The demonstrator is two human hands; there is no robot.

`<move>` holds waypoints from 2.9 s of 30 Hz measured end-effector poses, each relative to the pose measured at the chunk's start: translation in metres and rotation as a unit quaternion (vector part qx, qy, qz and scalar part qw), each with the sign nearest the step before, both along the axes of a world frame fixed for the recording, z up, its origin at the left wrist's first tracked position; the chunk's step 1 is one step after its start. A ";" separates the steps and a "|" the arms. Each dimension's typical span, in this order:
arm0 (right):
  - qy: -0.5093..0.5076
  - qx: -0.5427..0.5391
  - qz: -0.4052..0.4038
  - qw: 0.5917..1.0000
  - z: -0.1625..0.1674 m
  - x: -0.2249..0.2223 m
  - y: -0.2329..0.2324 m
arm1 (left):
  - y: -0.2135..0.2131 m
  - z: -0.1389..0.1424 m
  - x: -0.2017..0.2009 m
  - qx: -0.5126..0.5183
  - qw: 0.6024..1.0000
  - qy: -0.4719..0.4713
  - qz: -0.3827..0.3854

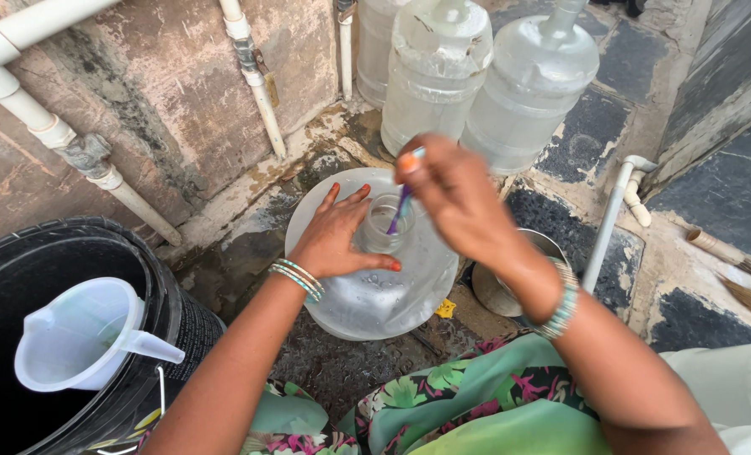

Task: The person cleans a large plastic water dispenser bottle. They first scrub the inside of the bottle's neck with a toothbrush, then wipe the exterior surface with a yellow sponge.

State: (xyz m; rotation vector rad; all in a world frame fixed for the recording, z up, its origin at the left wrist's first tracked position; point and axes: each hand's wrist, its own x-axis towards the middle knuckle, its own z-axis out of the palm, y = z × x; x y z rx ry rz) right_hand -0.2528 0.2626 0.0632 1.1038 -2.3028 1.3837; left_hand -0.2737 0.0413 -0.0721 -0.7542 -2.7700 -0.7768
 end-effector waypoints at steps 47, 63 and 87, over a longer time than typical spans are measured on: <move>0.015 0.066 -0.039 0.997 -0.039 -0.032 -0.020 | -0.011 0.004 -0.004 -0.072 0.996 -0.044 -0.031; -0.003 0.046 -0.039 0.998 -0.019 -0.010 -0.012 | -0.021 -0.010 -0.010 -0.089 0.995 -0.011 -0.048; 0.054 -0.022 0.003 0.998 0.002 0.001 0.017 | -0.022 -0.007 -0.010 -0.073 0.996 -0.043 -0.033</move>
